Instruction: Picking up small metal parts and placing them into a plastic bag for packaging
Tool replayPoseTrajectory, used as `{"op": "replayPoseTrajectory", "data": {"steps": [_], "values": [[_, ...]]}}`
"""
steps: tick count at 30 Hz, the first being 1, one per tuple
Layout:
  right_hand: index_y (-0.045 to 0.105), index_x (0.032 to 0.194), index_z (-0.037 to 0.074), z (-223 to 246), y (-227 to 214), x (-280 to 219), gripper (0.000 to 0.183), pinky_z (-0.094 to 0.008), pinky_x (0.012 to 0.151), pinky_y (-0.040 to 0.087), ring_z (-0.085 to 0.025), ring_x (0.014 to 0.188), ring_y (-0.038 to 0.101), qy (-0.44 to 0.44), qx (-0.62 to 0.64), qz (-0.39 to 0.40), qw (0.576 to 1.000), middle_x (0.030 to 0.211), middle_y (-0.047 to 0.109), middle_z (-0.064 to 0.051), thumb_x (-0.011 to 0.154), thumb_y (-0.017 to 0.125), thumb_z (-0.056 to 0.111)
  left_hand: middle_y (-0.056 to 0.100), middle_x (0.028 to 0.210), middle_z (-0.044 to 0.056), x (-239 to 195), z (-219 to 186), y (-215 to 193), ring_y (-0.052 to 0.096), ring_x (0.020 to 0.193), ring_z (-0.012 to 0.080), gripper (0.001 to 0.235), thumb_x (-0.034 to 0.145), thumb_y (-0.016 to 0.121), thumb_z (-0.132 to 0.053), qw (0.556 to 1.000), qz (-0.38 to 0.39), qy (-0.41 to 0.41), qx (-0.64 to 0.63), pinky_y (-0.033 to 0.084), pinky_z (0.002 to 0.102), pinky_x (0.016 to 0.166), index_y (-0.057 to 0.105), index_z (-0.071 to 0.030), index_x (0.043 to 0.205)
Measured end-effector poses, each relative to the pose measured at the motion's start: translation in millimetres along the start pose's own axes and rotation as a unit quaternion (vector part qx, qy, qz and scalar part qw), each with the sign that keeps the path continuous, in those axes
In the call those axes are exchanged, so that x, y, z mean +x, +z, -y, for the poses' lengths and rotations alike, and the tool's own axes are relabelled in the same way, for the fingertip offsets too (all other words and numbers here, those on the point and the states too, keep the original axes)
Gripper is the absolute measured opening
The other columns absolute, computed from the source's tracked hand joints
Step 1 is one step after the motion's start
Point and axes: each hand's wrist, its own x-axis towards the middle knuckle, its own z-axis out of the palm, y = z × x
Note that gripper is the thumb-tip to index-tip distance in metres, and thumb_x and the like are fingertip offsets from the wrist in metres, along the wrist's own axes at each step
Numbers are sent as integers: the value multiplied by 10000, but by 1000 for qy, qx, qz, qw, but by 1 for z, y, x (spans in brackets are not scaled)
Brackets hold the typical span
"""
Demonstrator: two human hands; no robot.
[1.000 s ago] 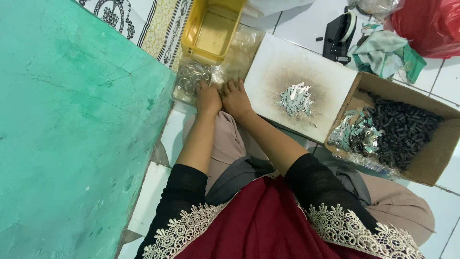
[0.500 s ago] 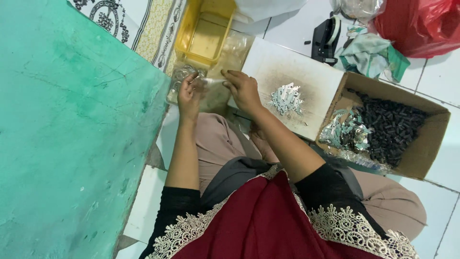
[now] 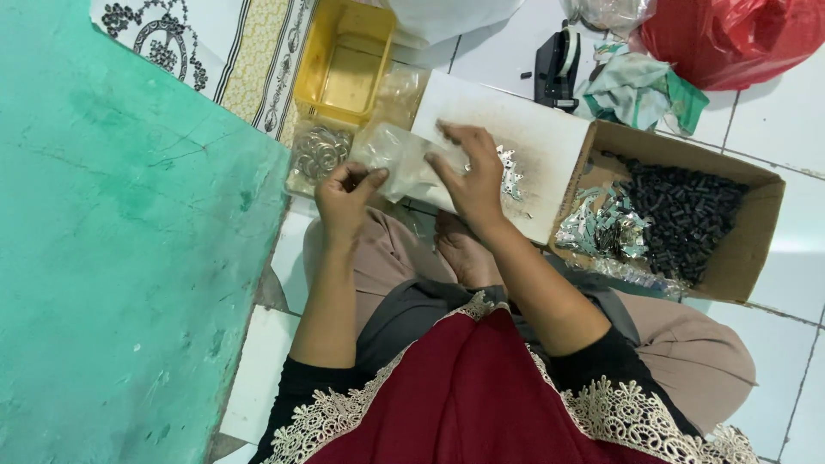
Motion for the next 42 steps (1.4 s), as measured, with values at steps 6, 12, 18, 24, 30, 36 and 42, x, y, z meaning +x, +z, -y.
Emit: {"op": "replayPoseTrajectory", "data": {"steps": [6,12,18,24,30,36,42], "values": [[810,1015,163,19,-18,-40,373,-331,773,581,-190,770,735,103,92,127,982,823,767,-42,695,975,262,610,619,61,-30,32,46,562,579,88,281,830,905,-185,996,56,-50,-54,469,218,534,653,-75,771],[817,879,114,6,-55,-63,15,-324,801,570,-138,803,712,244,190,126,943,858,786,-72,889,810,123,546,550,21,-38,72,59,539,562,64,382,772,950,-170,985,138,-60,-81,479,217,567,585,-87,697],[716,953,59,2,-71,-81,44,-213,746,515,-60,779,620,383,402,127,822,819,640,24,956,679,83,559,634,17,-62,32,61,556,601,169,217,693,684,9,979,57,-26,194,493,351,591,549,-143,770],[631,922,97,-10,-56,-99,187,-305,691,442,-127,714,507,304,293,219,880,739,539,2,837,748,-21,562,714,54,-73,24,75,616,664,260,324,649,639,124,964,39,98,244,559,368,672,514,-131,804],[609,1148,132,-35,-52,-96,453,-415,653,472,-328,653,615,226,-6,109,968,736,584,-121,749,710,-56,716,909,142,-91,10,75,645,881,201,370,735,669,45,962,241,-77,105,566,375,791,638,-108,1071],[572,1346,133,-30,-60,-92,615,-467,770,533,-350,806,661,255,-32,112,960,845,635,-153,784,785,2,638,953,134,-82,44,79,607,947,206,413,747,868,-134,950,312,-15,8,539,408,809,580,-107,1042],[702,1259,87,1,-53,-96,554,-433,863,591,-253,904,736,256,148,57,954,1062,767,-160,747,789,-106,627,761,95,-72,42,76,670,707,363,381,718,651,137,931,93,92,340,562,474,691,528,-149,939]]}}
